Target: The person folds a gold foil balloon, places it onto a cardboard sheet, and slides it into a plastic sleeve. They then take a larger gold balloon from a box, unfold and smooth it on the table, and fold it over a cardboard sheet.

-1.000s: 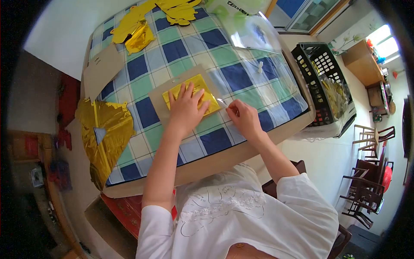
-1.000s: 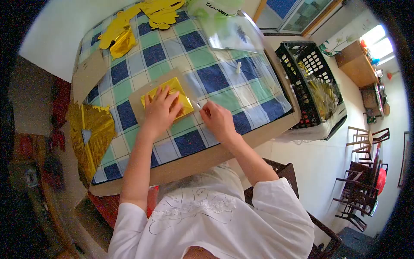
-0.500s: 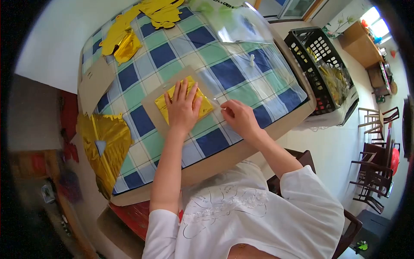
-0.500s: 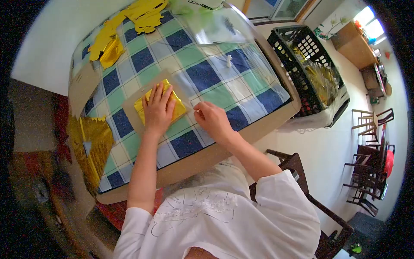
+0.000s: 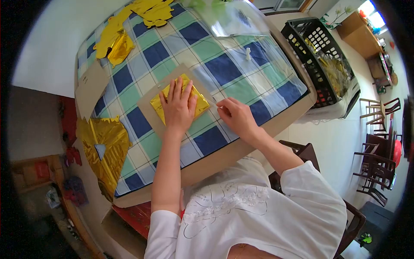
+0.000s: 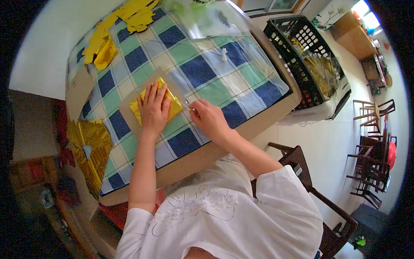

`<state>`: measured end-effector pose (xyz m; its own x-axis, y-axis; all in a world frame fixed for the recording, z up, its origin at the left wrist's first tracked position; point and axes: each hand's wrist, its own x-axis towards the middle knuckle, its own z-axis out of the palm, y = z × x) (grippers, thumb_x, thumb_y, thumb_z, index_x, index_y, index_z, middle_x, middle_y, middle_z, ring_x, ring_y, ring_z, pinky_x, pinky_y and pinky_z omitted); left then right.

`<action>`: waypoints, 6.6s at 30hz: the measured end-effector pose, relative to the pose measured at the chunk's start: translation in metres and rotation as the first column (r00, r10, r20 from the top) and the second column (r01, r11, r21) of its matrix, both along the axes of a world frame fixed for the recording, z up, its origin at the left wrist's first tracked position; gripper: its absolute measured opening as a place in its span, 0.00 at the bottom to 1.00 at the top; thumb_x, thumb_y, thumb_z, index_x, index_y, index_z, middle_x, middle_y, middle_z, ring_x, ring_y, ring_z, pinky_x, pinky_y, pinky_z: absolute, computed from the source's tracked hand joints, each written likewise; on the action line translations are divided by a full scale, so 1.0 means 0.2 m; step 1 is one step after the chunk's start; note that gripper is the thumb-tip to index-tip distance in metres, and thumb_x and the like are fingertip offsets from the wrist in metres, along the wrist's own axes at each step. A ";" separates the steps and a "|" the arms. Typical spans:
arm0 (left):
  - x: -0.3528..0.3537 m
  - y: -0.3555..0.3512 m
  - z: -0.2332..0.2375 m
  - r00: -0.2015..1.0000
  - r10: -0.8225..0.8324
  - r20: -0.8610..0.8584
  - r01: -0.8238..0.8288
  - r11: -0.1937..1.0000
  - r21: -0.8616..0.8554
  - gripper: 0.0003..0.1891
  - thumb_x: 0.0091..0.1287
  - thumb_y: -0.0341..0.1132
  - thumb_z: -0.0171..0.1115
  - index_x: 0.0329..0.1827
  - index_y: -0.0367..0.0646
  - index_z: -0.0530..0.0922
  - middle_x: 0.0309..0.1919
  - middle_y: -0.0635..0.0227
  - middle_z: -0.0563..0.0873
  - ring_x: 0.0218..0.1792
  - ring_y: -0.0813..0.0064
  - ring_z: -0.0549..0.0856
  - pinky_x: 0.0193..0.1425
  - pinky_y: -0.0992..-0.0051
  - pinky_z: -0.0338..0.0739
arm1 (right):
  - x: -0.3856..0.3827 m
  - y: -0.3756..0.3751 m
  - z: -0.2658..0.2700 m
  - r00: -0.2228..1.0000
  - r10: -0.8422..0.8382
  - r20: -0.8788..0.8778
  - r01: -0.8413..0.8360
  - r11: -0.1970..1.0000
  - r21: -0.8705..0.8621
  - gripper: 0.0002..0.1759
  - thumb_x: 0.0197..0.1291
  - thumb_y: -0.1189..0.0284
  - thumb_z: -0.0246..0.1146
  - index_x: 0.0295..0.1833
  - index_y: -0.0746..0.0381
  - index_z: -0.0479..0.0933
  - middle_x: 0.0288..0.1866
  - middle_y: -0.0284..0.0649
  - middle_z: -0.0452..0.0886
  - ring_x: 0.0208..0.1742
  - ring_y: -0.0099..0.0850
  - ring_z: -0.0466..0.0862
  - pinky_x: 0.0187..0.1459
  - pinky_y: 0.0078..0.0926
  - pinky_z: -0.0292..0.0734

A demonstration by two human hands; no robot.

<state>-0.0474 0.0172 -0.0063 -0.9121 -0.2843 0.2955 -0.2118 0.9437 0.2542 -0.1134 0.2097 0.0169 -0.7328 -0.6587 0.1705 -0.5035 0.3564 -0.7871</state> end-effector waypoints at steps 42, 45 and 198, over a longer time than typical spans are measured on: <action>0.00 0.00 -0.02 1.000 0.016 -0.022 -0.016 1.000 0.003 0.26 0.66 0.51 0.57 0.67 0.54 0.71 0.71 0.61 0.66 0.73 0.60 0.61 0.72 0.39 0.48 | -0.02 -0.07 0.01 0.991 0.114 -0.073 -0.115 0.993 -0.020 0.12 0.56 0.74 0.63 0.47 0.60 0.77 0.43 0.45 0.75 0.46 0.46 0.77 0.46 0.39 0.75; 0.00 0.01 -0.01 1.000 0.023 -0.011 -0.022 1.000 0.013 0.26 0.67 0.52 0.56 0.67 0.55 0.70 0.71 0.62 0.66 0.74 0.60 0.61 0.72 0.40 0.47 | -0.05 -0.03 -0.03 0.949 0.105 -0.298 -0.112 0.994 -0.006 0.14 0.52 0.76 0.65 0.47 0.60 0.77 0.44 0.44 0.75 0.47 0.46 0.76 0.48 0.39 0.74; 0.12 0.39 0.07 0.976 -0.038 -0.216 0.064 0.992 0.112 0.07 0.50 0.35 0.71 0.28 0.44 0.82 0.34 0.68 0.81 0.44 0.64 0.78 0.47 0.62 0.72 | -0.17 -0.07 0.02 0.769 0.102 0.631 -0.061 0.994 -0.085 0.24 0.56 0.83 0.64 0.58 0.63 0.65 0.30 0.44 0.81 0.28 0.28 0.83 0.27 0.24 0.82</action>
